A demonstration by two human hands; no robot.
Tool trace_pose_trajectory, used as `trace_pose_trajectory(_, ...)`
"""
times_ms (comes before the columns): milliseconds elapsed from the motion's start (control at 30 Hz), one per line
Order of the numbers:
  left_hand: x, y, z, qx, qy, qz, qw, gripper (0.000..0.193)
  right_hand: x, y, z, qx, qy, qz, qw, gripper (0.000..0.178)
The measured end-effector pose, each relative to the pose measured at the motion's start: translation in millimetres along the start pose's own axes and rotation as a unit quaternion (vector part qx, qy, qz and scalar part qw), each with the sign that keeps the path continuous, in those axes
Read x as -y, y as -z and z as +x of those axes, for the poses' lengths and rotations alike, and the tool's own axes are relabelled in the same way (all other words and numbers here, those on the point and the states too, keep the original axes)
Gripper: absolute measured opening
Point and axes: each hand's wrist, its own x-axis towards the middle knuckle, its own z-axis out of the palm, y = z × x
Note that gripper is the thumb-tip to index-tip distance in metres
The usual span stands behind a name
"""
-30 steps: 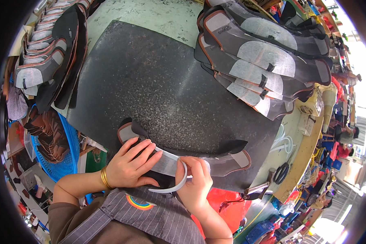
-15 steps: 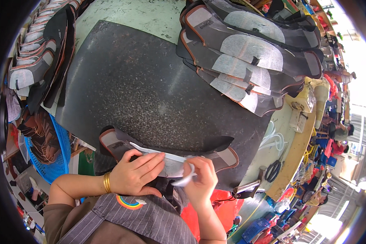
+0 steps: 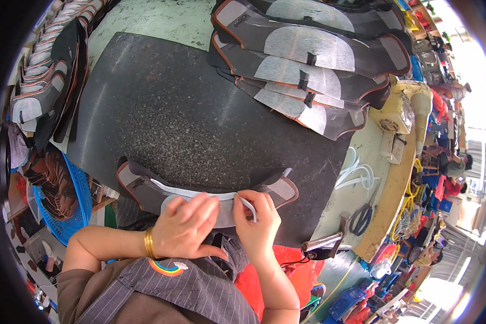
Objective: The person applies reinforcement tape to shoe upper components, then folds the edges of the components by hand, using a wooden tool to press the folds.
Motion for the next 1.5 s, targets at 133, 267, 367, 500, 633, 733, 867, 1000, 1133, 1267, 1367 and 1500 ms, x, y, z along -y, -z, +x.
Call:
trace_pose_trajectory(133, -5.3, -10.5, 12.7, 0.031, 0.006, -0.06, 0.998, 0.08, 9.6, 8.3, 8.8, 0.038, 0.1, -0.116, 0.988, 0.019)
trace_pose_trajectory(267, -9.2, -11.3, 22.3, 0.063, -0.017, -0.03, 0.997, 0.084, 1.8, 32.5, 12.7, 0.016, 0.101, -0.092, 0.991, 0.017)
trace_pose_trajectory(367, -11.4, -10.7, 28.9, 0.038, -0.007, -0.04, 0.998, 0.085, 6.1, 31.2, 21.6, 0.026, 0.116, -0.099, 0.988, 0.016)
trace_pose_trajectory(500, -13.6, -12.6, 37.2, 0.055, -0.008, -0.013, 0.998, 0.082, 6.2, 36.1, 31.7, 0.065, 0.135, -0.14, 0.979, 0.014)
trace_pose_trajectory(633, -16.9, -20.9, 37.8, 0.042, -0.026, 0.029, 0.998, 0.077, 9.7, 47.6, 39.7, 0.071, 0.166, -0.126, 0.975, 0.013)
trace_pose_trajectory(733, -19.3, -19.6, 37.6, 0.04, -0.033, 0.071, 0.996, 0.074, 5.7, 48.7, 45.7, 0.074, 0.185, -0.132, 0.971, 0.011)
trace_pose_trajectory(867, -21.1, -19.0, 38.0, 0.06, -0.032, 0.086, 0.994, 0.068, 0.3, 44.3, 49.4, 0.103, 0.199, -0.162, 0.961, 0.011)
trace_pose_trajectory(1000, -18.2, -21.8, 42.4, 0.048, -0.046, 0.089, 0.994, 0.067, -5.5, 41.9, 55.1, 0.12, 0.189, -0.16, 0.961, 0.01)
trace_pose_trajectory(1133, -17.2, -17.2, 48.1, 0.085, -0.03, 0.058, 0.994, 0.067, -0.3, 46.7, 66.0, 0.159, 0.193, -0.16, 0.955, 0.01)
trace_pose_trajectory(1267, -18.0, -17.1, 51.9, 0.074, -0.026, 0.067, 0.995, 0.064, 0.4, 49.2, 66.6, 0.164, 0.194, -0.184, 0.95, 0.01)
trace_pose_trajectory(1367, -18.6, -17.6, 54.5, 0.066, -0.013, 0.005, 0.998, 0.068, -7.6, 42.6, 58.8, 0.108, 0.285, -0.243, 0.921, 0.012)
trace_pose_trajectory(1500, -12.5, -13.8, 54.2, 0.058, -0.01, -0.055, 0.997, 0.06, -23.7, 36.7, 44.3, -0.039, 0.067, 0.077, 0.994, 0.005)
